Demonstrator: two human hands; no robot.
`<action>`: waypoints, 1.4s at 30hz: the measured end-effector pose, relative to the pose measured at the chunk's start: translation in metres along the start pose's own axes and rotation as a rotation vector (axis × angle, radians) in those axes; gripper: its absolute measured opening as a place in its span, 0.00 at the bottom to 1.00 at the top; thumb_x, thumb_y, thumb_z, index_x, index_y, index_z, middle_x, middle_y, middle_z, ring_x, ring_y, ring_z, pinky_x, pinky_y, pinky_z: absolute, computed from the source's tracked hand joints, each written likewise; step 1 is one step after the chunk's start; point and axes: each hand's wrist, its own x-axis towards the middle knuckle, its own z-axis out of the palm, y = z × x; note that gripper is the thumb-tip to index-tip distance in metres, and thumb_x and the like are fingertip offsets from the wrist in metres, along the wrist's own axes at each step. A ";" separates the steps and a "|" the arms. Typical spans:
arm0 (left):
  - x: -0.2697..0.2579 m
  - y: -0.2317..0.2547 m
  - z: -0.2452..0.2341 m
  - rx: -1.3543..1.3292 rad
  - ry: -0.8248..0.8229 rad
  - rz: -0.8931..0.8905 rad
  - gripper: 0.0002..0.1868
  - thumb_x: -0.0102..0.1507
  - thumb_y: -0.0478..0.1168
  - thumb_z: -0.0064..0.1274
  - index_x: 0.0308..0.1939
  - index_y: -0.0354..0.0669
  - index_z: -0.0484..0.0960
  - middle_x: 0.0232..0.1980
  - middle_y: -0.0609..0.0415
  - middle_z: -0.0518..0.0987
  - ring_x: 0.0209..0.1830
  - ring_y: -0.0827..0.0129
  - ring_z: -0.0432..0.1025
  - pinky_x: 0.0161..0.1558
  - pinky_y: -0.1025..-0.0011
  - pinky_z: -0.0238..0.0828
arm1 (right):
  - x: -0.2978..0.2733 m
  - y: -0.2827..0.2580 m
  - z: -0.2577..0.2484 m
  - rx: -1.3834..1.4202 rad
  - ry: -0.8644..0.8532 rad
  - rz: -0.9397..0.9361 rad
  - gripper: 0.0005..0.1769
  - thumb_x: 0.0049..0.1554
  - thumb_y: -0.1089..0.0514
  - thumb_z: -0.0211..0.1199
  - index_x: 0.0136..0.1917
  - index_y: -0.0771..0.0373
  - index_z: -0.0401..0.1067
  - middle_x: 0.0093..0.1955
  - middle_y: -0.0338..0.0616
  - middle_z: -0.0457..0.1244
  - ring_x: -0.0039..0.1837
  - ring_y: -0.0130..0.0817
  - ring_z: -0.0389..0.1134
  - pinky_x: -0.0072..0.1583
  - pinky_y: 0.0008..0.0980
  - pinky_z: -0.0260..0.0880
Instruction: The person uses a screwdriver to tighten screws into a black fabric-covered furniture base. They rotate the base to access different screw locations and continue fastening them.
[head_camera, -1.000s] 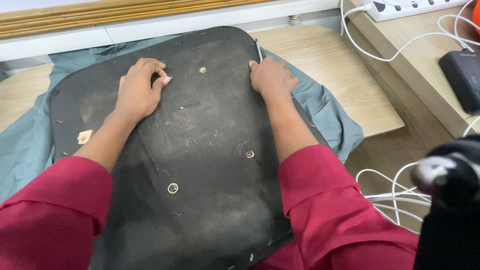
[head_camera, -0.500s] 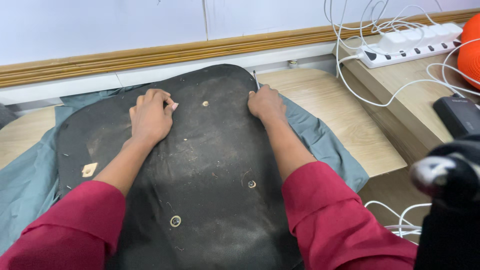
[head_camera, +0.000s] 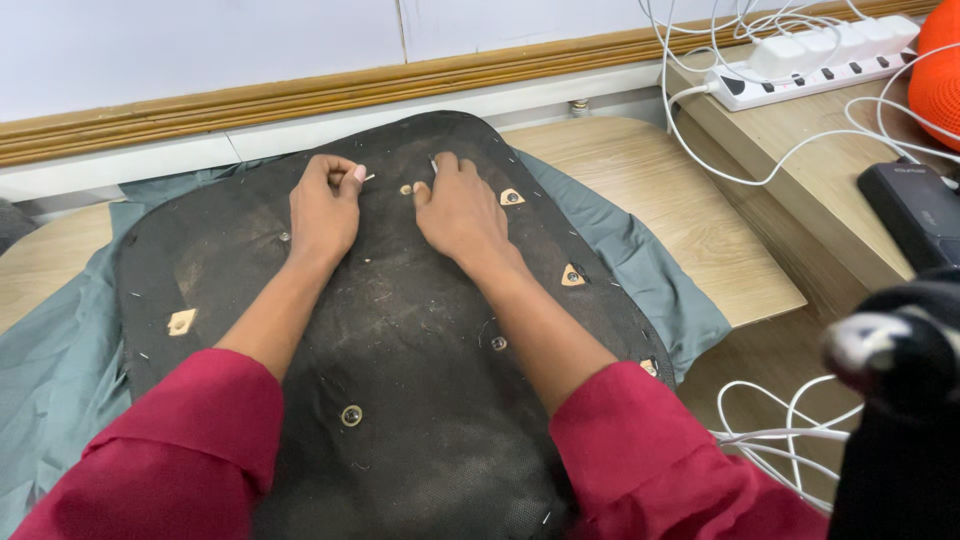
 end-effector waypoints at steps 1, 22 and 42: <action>0.001 0.001 0.003 -0.050 0.016 0.018 0.11 0.68 0.43 0.59 0.47 0.38 0.80 0.42 0.51 0.84 0.41 0.64 0.78 0.47 0.66 0.73 | 0.002 0.001 -0.002 -0.020 0.028 -0.048 0.28 0.61 0.48 0.60 0.70 0.59 0.63 0.69 0.55 0.60 0.67 0.56 0.65 0.65 0.53 0.65; 0.000 0.019 0.041 -0.362 -0.184 -0.002 0.25 0.58 0.43 0.69 0.53 0.36 0.78 0.48 0.52 0.82 0.40 0.72 0.73 0.44 0.74 0.72 | 0.030 0.052 0.029 0.459 0.328 -0.471 0.11 0.59 0.62 0.64 0.55 0.63 0.78 0.46 0.46 0.68 0.48 0.38 0.71 0.51 0.35 0.71; -0.008 -0.015 0.010 0.224 -0.040 0.153 0.05 0.58 0.38 0.59 0.38 0.47 0.87 0.50 0.53 0.81 0.56 0.52 0.69 0.59 0.57 0.65 | 0.038 0.018 0.039 0.235 0.149 -0.324 0.09 0.53 0.54 0.69 0.46 0.59 0.79 0.47 0.42 0.70 0.51 0.41 0.71 0.53 0.40 0.69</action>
